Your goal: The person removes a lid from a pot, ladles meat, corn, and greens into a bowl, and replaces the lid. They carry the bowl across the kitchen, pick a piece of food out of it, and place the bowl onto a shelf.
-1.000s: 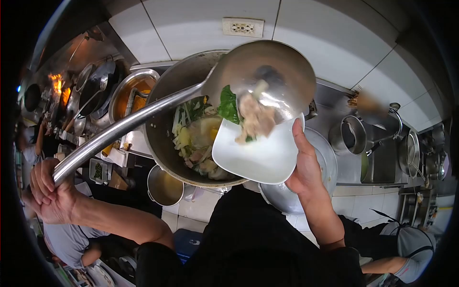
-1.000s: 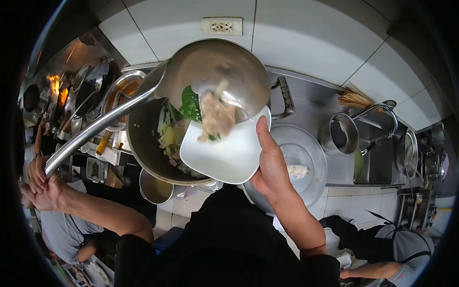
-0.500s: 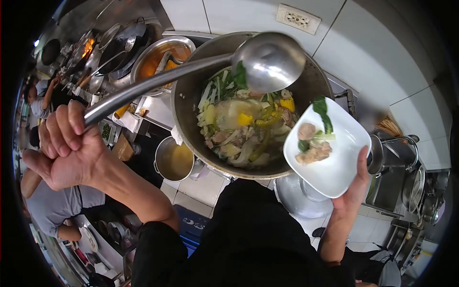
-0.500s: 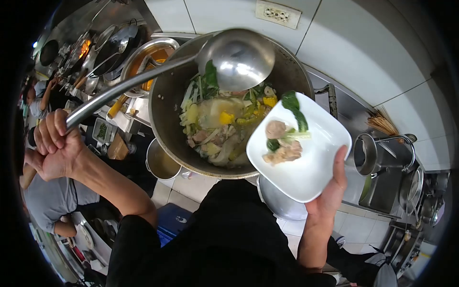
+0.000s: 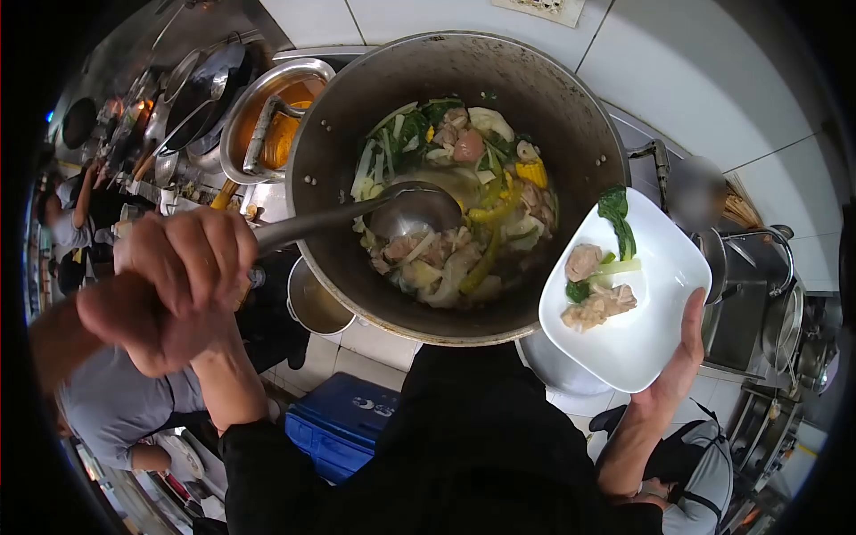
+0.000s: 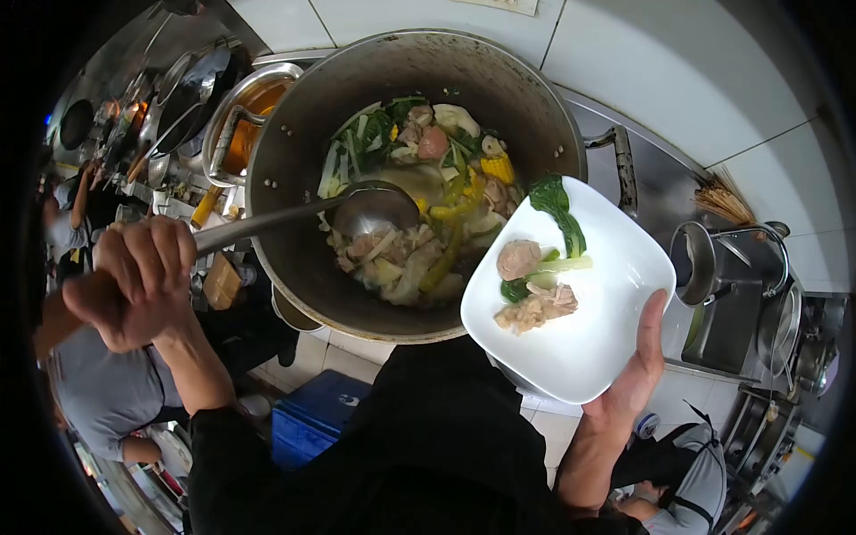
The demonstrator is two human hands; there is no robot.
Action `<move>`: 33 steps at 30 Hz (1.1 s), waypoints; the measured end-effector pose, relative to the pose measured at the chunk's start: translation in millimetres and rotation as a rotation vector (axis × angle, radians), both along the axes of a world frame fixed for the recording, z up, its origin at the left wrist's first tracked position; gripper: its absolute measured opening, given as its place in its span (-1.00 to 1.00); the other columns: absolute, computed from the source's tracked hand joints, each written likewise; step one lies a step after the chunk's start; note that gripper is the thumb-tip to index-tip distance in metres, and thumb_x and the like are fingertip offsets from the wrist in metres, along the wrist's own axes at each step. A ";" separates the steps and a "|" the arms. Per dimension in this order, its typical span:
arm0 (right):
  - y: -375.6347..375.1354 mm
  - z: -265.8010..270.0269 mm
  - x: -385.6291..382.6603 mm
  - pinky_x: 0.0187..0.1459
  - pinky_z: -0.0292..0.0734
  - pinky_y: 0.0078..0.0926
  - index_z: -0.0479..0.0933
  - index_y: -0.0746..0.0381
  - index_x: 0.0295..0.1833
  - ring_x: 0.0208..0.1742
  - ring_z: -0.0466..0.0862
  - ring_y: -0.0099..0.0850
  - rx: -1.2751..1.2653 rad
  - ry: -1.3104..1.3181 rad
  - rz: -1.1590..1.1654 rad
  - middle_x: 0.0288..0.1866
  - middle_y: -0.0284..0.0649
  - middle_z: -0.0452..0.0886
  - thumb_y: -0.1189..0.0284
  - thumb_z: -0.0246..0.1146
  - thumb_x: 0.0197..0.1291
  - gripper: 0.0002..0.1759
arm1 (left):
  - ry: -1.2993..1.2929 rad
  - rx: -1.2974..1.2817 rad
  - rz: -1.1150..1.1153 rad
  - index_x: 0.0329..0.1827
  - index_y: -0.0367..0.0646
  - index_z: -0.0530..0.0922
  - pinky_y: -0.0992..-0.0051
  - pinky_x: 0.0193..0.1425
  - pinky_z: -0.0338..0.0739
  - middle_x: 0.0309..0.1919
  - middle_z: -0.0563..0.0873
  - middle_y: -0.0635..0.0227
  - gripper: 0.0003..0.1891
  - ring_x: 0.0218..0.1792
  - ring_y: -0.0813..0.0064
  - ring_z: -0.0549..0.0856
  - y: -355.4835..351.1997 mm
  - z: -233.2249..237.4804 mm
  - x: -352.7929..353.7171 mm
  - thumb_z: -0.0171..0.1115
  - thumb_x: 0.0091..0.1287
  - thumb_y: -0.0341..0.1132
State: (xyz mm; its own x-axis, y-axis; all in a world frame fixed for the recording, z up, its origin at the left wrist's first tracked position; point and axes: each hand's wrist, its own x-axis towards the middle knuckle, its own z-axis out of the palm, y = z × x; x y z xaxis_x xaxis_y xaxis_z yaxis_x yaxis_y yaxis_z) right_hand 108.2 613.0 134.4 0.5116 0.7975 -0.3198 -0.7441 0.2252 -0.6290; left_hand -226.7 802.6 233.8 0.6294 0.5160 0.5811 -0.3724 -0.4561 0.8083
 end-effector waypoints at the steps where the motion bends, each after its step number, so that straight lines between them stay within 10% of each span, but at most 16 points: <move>1: 0.4 -0.9 -0.3 0.19 0.52 -0.24 0.25 0.36 0.35 0.21 0.54 -0.21 0.011 0.007 0.008 0.27 -0.05 0.45 0.15 -0.06 0.46 -0.44 | -0.013 -0.051 0.029 -0.54 -0.04 0.34 0.52 -0.53 0.33 -0.69 0.38 0.48 -0.48 -0.69 0.58 0.35 -0.7 4.7 4.0 0.01 0.37 0.21; 4: 1.9 -1.6 -0.3 0.18 0.52 -0.24 0.25 0.36 0.35 0.21 0.54 -0.20 0.003 0.008 0.009 0.27 -0.05 0.46 0.16 -0.06 0.46 -0.44 | -0.054 -0.148 0.041 -0.58 -0.06 0.28 0.55 -0.57 0.19 -0.75 0.28 0.48 -0.48 -0.74 0.61 0.18 9.6 25.9 12.6 -0.31 0.55 0.02; 9: -0.7 -5.8 5.4 0.18 0.52 -0.24 0.24 0.37 0.35 0.21 0.54 -0.20 0.003 0.001 0.023 0.27 -0.05 0.46 0.16 -0.06 0.46 -0.44 | -0.206 -0.462 0.588 -0.69 -0.04 0.22 0.54 -0.62 0.11 -0.83 0.18 0.50 -0.47 -0.80 0.61 0.12 42.4 24.3 21.3 -0.08 0.51 -0.02; 13: 3.7 -6.4 13.2 0.19 0.52 -0.26 0.25 0.38 0.35 0.20 0.55 -0.21 0.041 0.036 0.046 0.26 -0.05 0.47 0.17 -0.04 0.46 -0.44 | -0.179 -0.399 0.259 -0.70 -0.01 0.21 0.53 -0.64 0.13 -0.84 0.15 0.51 -0.47 -0.82 0.60 0.09 39.7 13.3 28.2 -0.02 0.49 -0.02; 21: 16.4 -8.0 31.0 0.17 0.53 -0.29 0.30 0.37 0.31 0.16 0.58 -0.24 0.008 0.043 0.018 0.20 -0.07 0.52 0.19 0.00 0.44 -0.47 | -0.296 -0.704 0.877 -0.66 0.04 0.19 0.52 -0.58 0.12 -0.79 0.14 0.56 -0.48 -0.76 0.60 0.12 97.4 1.8 16.3 0.25 0.33 0.01; 33: 26.8 -8.0 32.4 0.16 0.54 -0.26 0.30 0.35 0.31 0.15 0.59 -0.22 0.043 -0.004 0.032 0.20 -0.06 0.52 0.13 0.01 0.42 -0.44 | -0.588 -0.604 0.589 -0.69 -0.02 0.17 0.48 -0.51 0.14 -0.80 0.13 0.50 -0.49 -0.74 0.56 0.14 89.5 44.5 -69.1 0.05 0.46 -0.09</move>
State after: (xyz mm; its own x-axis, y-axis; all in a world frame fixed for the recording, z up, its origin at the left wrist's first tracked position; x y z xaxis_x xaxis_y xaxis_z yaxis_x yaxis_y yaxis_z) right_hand 140.5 639.8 126.4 0.4870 0.8262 -0.2832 -0.7490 0.2282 -0.6221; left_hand -295.8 892.1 278.3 -0.1185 0.9591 0.2570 -0.6324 -0.2725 0.7252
